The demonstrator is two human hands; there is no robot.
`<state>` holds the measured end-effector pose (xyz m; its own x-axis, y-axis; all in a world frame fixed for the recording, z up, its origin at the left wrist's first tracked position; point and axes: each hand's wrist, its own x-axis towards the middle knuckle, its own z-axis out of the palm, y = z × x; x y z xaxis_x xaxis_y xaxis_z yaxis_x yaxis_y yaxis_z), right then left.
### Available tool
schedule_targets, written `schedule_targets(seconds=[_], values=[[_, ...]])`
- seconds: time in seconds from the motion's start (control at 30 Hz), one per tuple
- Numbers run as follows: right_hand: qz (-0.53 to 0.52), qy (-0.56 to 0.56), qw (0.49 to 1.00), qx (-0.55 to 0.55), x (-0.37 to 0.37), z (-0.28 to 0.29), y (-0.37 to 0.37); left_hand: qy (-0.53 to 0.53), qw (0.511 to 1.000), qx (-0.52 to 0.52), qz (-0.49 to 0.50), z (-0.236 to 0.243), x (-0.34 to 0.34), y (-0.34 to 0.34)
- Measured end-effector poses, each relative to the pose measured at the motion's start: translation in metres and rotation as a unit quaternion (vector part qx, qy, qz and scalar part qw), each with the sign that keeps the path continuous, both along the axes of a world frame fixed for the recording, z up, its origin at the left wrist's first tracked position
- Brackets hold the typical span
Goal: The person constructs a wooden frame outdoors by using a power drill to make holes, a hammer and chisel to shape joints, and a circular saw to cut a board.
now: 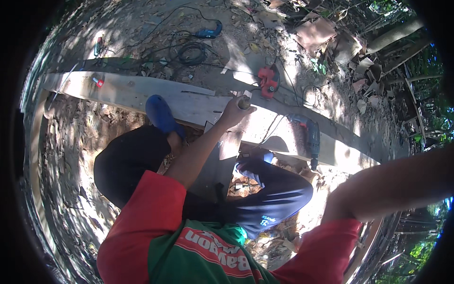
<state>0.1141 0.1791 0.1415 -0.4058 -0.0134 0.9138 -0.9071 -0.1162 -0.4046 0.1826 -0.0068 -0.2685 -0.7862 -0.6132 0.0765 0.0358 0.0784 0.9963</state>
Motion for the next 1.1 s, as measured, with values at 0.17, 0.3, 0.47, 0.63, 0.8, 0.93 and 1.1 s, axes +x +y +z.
schedule_targets(seconds=[0.17,0.3,0.47,0.63,0.8,0.93,1.1], values=[[-0.031,-0.134,0.790,0.598,-0.015,-0.391,0.009,0.046,0.994,0.050,-0.088,-0.002,-0.010,0.015],[-0.027,-0.294,0.802,0.520,0.026,-0.361,0.015,-0.034,0.998,0.009,-0.055,-0.021,0.006,-0.015],[0.014,-0.616,0.606,0.503,0.099,-0.389,0.061,-0.031,0.993,0.002,-0.112,-0.012,-0.001,-0.022],[0.060,-0.497,0.584,0.639,0.149,-0.468,0.063,-0.053,0.989,0.135,-0.016,0.000,-0.049,-0.087],[0.079,-0.501,0.550,0.664,0.133,-0.450,0.064,0.041,0.990,0.123,-0.064,0.035,-0.058,-0.076],[0.094,-0.535,0.499,0.676,0.133,-0.438,0.061,0.120,0.985,0.124,0.000,0.087,-0.025,-0.091],[0.100,-0.510,0.513,0.683,0.132,-0.445,0.063,0.128,0.980,0.141,0.060,0.091,-0.021,-0.100]])
